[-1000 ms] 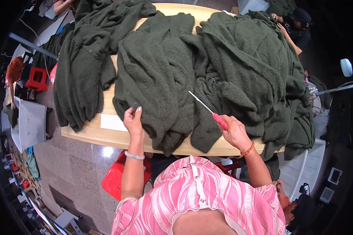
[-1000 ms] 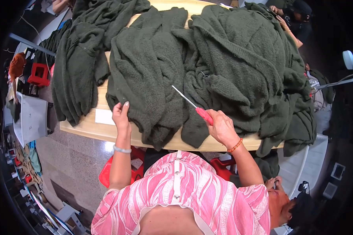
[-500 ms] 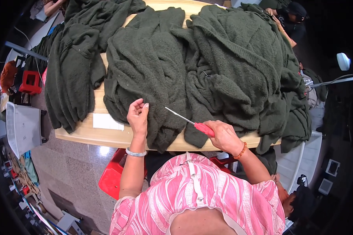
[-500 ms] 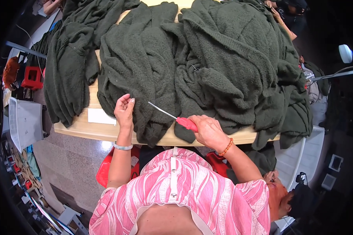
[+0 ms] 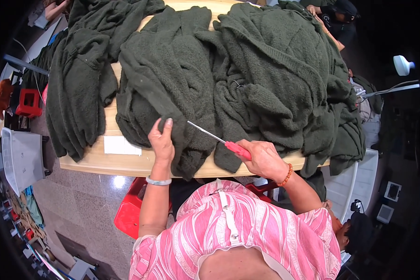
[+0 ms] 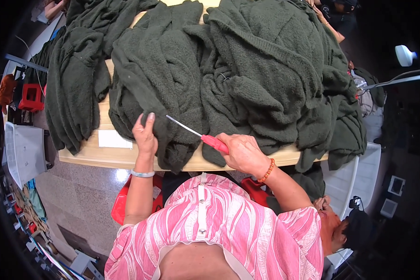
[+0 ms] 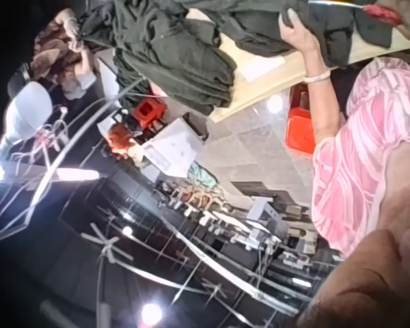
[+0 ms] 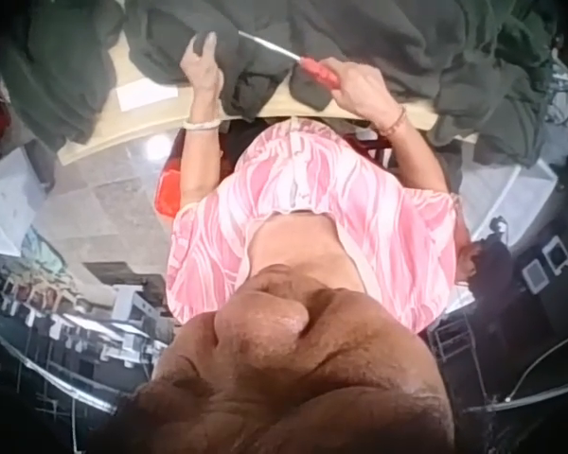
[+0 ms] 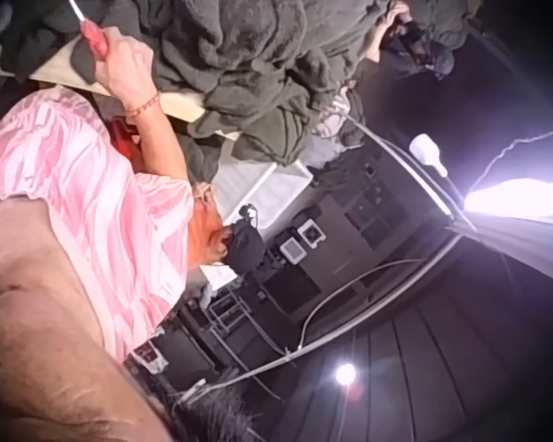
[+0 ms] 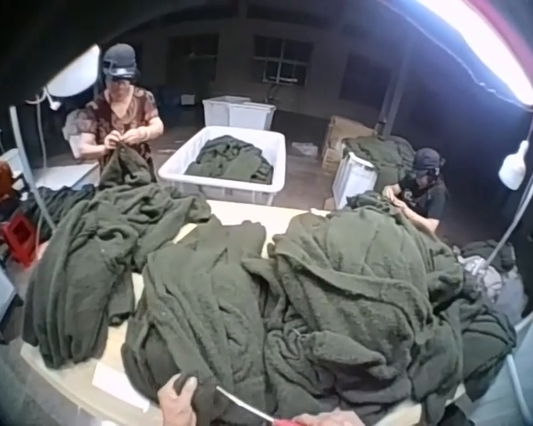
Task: Trim loose threads from green garments using a thread cutter.
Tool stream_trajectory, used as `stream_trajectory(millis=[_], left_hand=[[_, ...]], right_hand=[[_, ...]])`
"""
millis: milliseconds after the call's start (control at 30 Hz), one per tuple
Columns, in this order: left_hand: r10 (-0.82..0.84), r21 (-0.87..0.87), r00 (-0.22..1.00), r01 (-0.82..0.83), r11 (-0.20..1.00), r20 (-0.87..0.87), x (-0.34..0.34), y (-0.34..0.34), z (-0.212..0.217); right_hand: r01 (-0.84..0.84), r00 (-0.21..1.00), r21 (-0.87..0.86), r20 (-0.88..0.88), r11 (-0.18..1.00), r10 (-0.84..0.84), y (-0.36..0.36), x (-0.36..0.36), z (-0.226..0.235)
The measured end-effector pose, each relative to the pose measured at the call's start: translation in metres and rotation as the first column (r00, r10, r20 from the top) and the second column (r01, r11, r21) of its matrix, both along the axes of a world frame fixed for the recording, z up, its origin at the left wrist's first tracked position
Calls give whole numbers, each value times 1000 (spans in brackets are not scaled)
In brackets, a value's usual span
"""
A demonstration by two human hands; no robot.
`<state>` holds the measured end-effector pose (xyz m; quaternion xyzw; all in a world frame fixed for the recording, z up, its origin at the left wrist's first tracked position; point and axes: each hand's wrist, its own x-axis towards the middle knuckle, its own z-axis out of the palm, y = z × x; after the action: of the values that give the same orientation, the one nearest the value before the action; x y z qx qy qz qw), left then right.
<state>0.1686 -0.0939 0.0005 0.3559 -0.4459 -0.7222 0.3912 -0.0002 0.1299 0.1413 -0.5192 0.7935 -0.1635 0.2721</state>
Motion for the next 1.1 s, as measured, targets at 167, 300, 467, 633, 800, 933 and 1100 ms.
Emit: stream_trajectory(millis=[167,300,467,633,800,933,1100], left_hand=[[22,284,986,27,959,-166,-10,37,-24],[15,402,980,69,913,-201,-9,35,-29],[37,471,946,126,873,-322,-5,36,-26],[-190,410,898,359,838,-398,21,19,-21],[-194,526,867,440,728,-458,21,-40,7],[-193,350,977,214,912,-95,8,-43,-24],[-43,199,999,47,979,-25,-4,-16,-33]], right_hand=[[-57,998,187,-18,981,61,1,5,14],[-164,983,138,-57,977,174,-7,4,12],[-229,973,136,8,964,230,-6,4,5],[-39,999,86,-12,995,41,-11,0,0],[-48,999,60,12,997,47,-15,8,-4],[-54,997,141,-48,989,61,-29,12,-1],[-84,993,65,-83,994,89,-51,13,3]])
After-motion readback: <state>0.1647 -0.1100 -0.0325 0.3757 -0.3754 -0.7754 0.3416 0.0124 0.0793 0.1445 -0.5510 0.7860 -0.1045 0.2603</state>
